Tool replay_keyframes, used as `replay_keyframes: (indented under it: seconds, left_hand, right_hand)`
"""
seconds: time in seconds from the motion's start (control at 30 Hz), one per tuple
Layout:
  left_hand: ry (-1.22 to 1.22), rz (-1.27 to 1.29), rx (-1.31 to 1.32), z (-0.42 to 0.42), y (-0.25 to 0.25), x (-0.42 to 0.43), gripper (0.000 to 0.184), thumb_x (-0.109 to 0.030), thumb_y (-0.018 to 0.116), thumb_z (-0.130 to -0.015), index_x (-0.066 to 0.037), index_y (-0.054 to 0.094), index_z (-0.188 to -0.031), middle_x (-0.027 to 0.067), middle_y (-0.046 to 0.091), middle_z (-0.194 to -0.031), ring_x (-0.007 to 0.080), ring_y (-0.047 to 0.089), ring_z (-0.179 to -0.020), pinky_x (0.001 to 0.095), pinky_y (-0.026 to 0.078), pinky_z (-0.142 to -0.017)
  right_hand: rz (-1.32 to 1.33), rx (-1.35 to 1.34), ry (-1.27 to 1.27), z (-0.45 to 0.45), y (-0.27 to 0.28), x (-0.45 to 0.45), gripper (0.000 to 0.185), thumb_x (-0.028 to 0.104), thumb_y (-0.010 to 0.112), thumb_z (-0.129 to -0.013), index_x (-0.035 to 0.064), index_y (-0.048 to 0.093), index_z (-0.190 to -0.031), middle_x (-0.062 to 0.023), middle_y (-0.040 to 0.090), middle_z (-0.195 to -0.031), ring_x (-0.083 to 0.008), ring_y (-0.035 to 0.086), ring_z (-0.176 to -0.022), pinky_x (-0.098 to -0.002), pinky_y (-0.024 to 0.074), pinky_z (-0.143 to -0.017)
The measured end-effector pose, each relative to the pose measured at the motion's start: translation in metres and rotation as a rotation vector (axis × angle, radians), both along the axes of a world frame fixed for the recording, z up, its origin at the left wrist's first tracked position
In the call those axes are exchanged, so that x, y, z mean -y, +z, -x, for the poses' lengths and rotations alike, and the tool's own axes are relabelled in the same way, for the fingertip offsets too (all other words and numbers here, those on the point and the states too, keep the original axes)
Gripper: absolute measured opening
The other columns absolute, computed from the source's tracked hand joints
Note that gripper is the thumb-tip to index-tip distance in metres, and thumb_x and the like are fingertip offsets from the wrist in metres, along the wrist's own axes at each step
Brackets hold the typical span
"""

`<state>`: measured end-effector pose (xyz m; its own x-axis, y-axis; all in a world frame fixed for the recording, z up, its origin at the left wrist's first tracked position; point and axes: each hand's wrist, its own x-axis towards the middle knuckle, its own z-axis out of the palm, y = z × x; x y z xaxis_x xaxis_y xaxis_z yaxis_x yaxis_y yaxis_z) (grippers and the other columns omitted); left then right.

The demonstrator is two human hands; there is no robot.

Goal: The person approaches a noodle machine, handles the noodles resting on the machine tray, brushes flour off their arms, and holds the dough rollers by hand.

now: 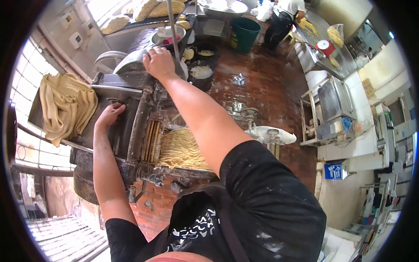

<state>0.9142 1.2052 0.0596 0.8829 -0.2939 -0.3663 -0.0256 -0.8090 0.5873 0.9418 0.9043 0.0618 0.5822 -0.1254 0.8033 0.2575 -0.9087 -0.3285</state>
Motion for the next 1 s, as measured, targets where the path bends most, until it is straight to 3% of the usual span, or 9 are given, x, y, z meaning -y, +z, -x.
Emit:
replay_keyframes:
  seconds: [0.23,0.3,0.6,0.7,1.0]
  left_hand:
    - [-0.007,-0.006,0.025,-0.002,-0.003,-0.002,0.056,-0.051,0.069,-0.096,-0.007,0.07,-0.13,0.0116,0.073,-0.095,0.0216,0.068,-0.079,0.0379,0.056,-0.069]
    - [-0.042,-0.047,-0.014,-0.003,0.0,-0.002,0.057,-0.052,0.066,-0.098,-0.008,0.066,-0.135,0.0104,0.072,-0.104,0.0208,0.066,-0.087,0.0381,0.056,-0.071]
    - [-0.054,0.005,0.015,-0.002,-0.001,-0.004,0.06,-0.054,0.068,-0.096,-0.009,0.066,-0.135,0.0102,0.072,-0.107,0.0222,0.068,-0.088,0.0381,0.057,-0.072]
    - [-0.005,-0.001,0.04,0.008,0.009,0.001,0.055,-0.052,0.07,-0.095,-0.006,0.072,-0.126,0.0137,0.075,-0.111,0.0256,0.07,-0.1,0.0386,0.054,-0.087]
    - [-0.01,-0.008,0.025,0.006,0.008,0.001,0.055,-0.052,0.07,-0.095,-0.007,0.072,-0.125,0.0141,0.075,-0.113,0.0265,0.07,-0.103,0.0396,0.054,-0.089]
  right_hand:
    - [-0.014,0.065,0.022,-0.001,0.001,-0.002,0.036,0.034,0.061,-0.096,0.0027,0.072,-0.109,-0.0194,0.072,-0.108,-0.0367,0.067,-0.104,-0.048,0.0517,-0.094]
    - [-0.027,0.056,0.014,-0.001,0.0,-0.002,0.036,0.034,0.061,-0.096,0.0029,0.072,-0.11,-0.0196,0.072,-0.109,-0.0367,0.067,-0.105,-0.0478,0.052,-0.095]
    - [-0.01,0.031,0.001,-0.002,-0.001,-0.002,0.037,0.035,0.059,-0.097,0.003,0.072,-0.112,-0.0194,0.072,-0.109,-0.0372,0.067,-0.103,-0.0474,0.0524,-0.094]
    - [0.001,0.028,-0.009,-0.002,-0.001,-0.002,0.038,0.035,0.058,-0.098,0.0034,0.072,-0.113,-0.019,0.072,-0.109,-0.0368,0.067,-0.103,-0.0472,0.0523,-0.095]
    - [0.013,0.016,-0.008,-0.004,-0.002,0.0,0.04,0.037,0.057,-0.098,0.0035,0.072,-0.114,-0.019,0.072,-0.112,-0.0365,0.067,-0.104,-0.0469,0.0522,-0.095]
